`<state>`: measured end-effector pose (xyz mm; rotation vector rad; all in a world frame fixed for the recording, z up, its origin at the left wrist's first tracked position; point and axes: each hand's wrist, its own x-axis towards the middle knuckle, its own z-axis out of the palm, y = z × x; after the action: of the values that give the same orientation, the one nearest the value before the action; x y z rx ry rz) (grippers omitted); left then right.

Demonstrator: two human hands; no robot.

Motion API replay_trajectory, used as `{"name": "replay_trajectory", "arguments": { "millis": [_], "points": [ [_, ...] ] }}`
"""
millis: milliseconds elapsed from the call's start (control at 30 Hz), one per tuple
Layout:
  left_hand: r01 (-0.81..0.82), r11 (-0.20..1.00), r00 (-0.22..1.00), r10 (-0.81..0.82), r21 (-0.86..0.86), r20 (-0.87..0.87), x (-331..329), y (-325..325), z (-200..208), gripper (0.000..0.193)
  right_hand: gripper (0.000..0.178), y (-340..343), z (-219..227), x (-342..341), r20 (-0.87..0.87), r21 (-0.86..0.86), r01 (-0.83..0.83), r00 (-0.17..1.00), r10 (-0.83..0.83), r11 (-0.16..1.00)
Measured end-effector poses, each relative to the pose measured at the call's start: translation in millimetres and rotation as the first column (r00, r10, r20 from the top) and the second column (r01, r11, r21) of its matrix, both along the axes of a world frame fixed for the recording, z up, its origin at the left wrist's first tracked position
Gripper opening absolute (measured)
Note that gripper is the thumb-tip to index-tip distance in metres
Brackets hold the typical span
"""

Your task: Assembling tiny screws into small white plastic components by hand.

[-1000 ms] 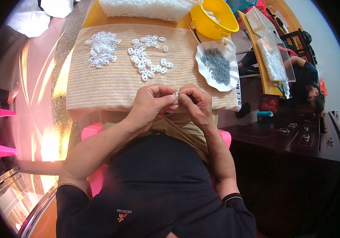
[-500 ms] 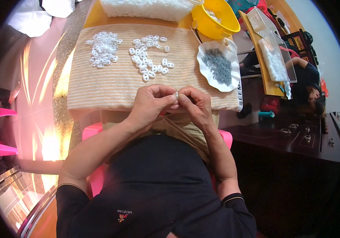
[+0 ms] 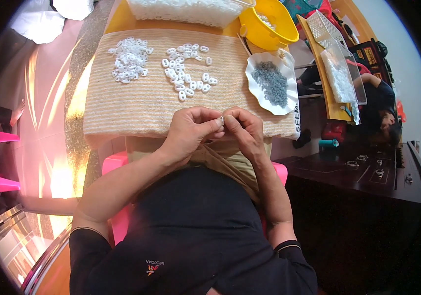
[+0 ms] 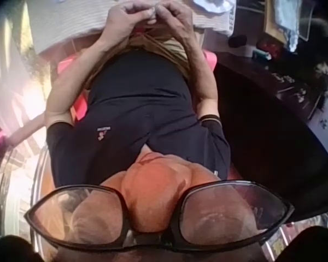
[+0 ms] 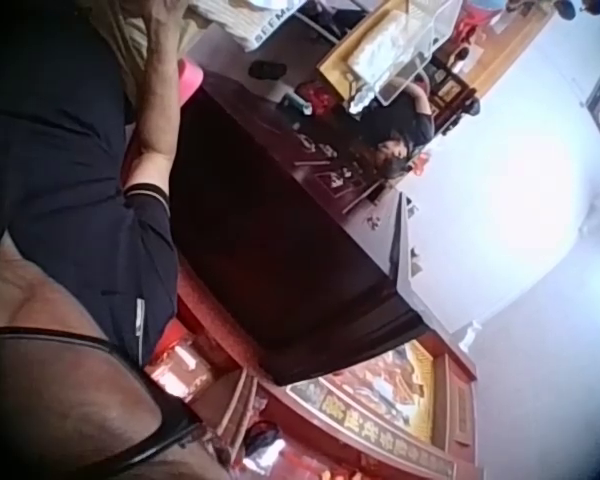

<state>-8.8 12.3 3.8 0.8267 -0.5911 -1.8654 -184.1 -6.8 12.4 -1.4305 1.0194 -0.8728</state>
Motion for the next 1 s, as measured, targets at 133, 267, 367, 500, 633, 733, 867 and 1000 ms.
{"name": "replay_trajectory", "arguments": {
  "millis": [133,267,367,500,633,733,867,1000],
  "points": [
    [-0.02,0.999,1.0,0.02,0.039,-0.012,-1,1,1,0.015,0.018,1,0,0,0.026,0.011,0.012,1.0,-0.012,1.0],
    [-0.016,0.999,1.0,0.017,0.032,-0.015,-1,1,0,0.014,0.017,1,-2,-1,-0.013,-0.021,0.019,1.0,-0.019,1.0],
    [-0.016,1.0,1.0,0.016,0.025,0.006,0,1,2,0.015,0.018,2,2,3,0.035,0.0,0.02,0.999,-0.02,1.0],
    [-0.024,1.0,1.0,0.024,0.011,0.0,-1,1,-1,0.015,0.018,3,0,4,0.043,0.025,0.039,0.998,-0.04,0.999],
    [-0.03,0.999,1.0,0.03,0.016,0.008,-2,2,-1,0.015,0.018,5,2,5,0.016,0.028,0.047,0.999,-0.047,0.999],
    [-0.028,1.0,0.998,0.028,-0.005,0.047,-1,1,1,0.015,0.018,4,5,6,0.051,0.07,0.039,0.998,-0.043,0.997],
    [-0.031,0.999,0.997,0.032,-0.03,0.064,-2,0,-2,0.014,0.018,0,-7,1,-0.039,-0.021,0.02,0.999,-0.021,1.0],
    [-0.029,0.999,0.997,0.031,-0.029,0.075,-2,-1,-1,0.014,0.018,0,-8,0,0.068,0.071,0.025,0.997,-0.03,0.997]
  ]
}}
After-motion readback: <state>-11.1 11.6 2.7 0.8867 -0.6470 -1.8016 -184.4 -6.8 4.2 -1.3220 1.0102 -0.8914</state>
